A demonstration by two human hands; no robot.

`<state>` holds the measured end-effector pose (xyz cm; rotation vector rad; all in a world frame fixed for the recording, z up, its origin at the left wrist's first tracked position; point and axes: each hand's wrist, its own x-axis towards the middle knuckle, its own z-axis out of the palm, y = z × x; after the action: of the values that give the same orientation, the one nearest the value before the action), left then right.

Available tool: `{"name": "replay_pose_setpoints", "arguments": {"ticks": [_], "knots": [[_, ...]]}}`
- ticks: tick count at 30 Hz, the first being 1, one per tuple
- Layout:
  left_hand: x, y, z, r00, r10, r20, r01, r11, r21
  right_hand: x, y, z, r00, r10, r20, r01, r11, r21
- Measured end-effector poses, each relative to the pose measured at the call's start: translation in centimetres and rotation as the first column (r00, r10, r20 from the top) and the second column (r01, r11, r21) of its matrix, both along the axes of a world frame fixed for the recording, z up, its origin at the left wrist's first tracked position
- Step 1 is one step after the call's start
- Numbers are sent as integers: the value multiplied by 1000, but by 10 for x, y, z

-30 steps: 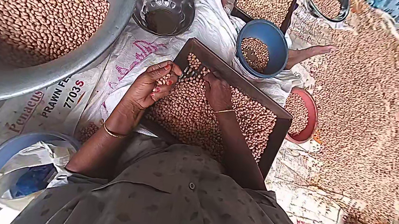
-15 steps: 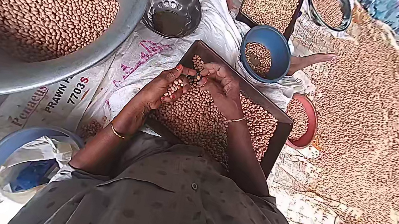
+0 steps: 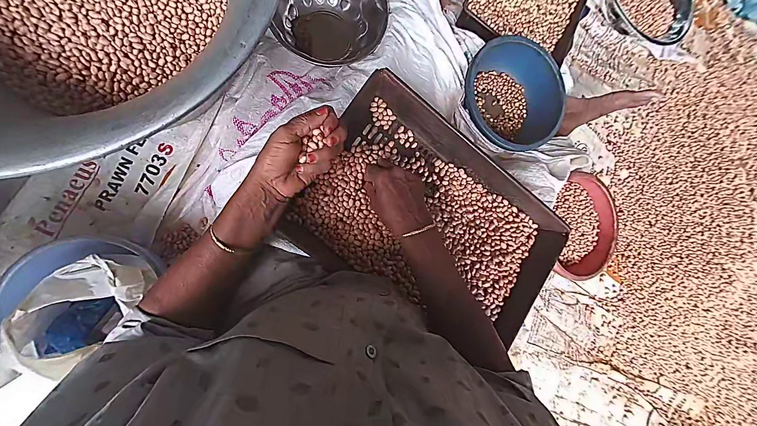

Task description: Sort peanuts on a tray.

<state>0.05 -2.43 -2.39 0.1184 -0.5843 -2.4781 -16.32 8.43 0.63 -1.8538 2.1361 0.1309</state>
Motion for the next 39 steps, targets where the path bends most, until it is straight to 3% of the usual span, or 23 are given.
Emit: {"name": "replay_pose_setpoints", "arguments": {"ticks": [3,6,8,10,12,15,17,19,22,25,29,31,33,36,39], "knots": [[0,3,2,997,6,81,1,997,-82,6,-3,-2,995,-98,-7,98,995,8],[-1,10,11,962,36,271,22,978,-205,-15,-1,5,954,-145,263,207,953,-224],[-3,21,19,914,73,399,52,954,-295,-19,6,22,799,0,601,292,874,-389],[-1,24,13,898,48,437,130,921,-368,-18,11,36,567,146,811,363,839,-405],[12,37,21,900,20,436,134,938,-320,-35,11,35,596,138,791,422,784,-455],[10,32,25,941,-28,337,91,980,-174,-64,10,15,676,-61,735,493,778,-389],[5,13,9,986,-86,146,101,990,-101,-60,11,1,702,-89,707,432,842,-323],[1,2,0,994,-105,14,105,994,-37,-44,11,-10,752,-11,659,273,915,-297],[2,3,2,997,-83,-1,83,996,-16,-27,5,-27,856,86,510,63,961,-268],[7,17,12,998,-39,50,39,999,-3,-34,0,-32,890,-37,454,170,951,-257],[2,0,1,996,-89,-25,88,996,-13,-42,2,-24,831,-128,541,320,906,-278],[2,0,1,996,-84,-27,84,996,-8,-26,7,-14,685,-82,724,298,938,-176],[2,0,0,996,-85,-23,85,996,-13,-5,10,-12,512,-14,859,153,985,-75],[2,0,1,997,-74,-11,73,997,-12,3,4,-17,535,-10,845,-50,998,44],[3,0,0,997,-78,-11,78,997,-12,-27,3,-16,496,-163,853,249,968,40]]}}
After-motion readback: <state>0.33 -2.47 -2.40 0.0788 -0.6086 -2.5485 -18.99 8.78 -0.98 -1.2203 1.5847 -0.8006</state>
